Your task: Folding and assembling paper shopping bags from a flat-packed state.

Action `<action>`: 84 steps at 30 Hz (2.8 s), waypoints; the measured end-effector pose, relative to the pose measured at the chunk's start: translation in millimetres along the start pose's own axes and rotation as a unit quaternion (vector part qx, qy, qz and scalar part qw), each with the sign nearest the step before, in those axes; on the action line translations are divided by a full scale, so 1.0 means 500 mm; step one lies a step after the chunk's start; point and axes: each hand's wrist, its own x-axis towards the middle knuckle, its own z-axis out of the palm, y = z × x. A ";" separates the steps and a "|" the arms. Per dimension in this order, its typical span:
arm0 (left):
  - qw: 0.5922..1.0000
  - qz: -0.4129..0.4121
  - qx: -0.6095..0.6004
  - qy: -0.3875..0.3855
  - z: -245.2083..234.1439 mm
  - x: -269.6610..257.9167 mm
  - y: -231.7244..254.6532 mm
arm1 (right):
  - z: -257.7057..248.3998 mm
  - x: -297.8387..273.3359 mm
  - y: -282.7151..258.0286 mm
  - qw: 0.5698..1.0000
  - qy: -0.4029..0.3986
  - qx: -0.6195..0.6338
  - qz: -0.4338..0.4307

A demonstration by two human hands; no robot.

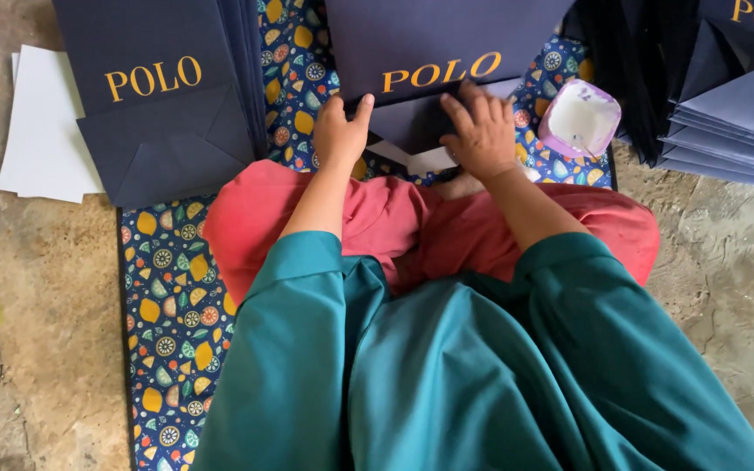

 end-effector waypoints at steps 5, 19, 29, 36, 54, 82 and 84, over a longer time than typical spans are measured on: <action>1.000 0.013 -0.018 0.014 0.014 0.008 -0.008 | 0.103 -0.039 0.035 0.999 -0.020 -0.024 -0.026; 0.986 -0.018 -0.152 0.059 0.044 -0.009 -0.028 | 0.049 -0.057 -0.052 0.928 -0.368 0.035 -0.054; 0.981 0.058 -0.159 0.098 0.044 -0.018 -0.036 | 0.058 -0.055 -0.055 0.922 -0.384 0.039 -0.027; 0.981 0.076 -0.154 0.091 -0.004 -0.064 0.015 | 0.179 -0.112 0.014 0.915 -0.404 0.007 0.013; 0.998 -0.013 -0.044 -0.033 0.077 -0.007 -0.058 | -0.023 0.031 -0.087 0.797 -0.604 0.008 -0.020; 0.970 0.125 -0.206 -0.009 0.008 -0.027 0.011 | -0.322 0.310 -0.041 0.983 0.042 -0.022 -0.180; 0.966 0.138 -0.218 -0.022 -0.002 -0.042 0.017 | -0.323 0.323 -0.034 0.991 -0.051 0.093 -0.083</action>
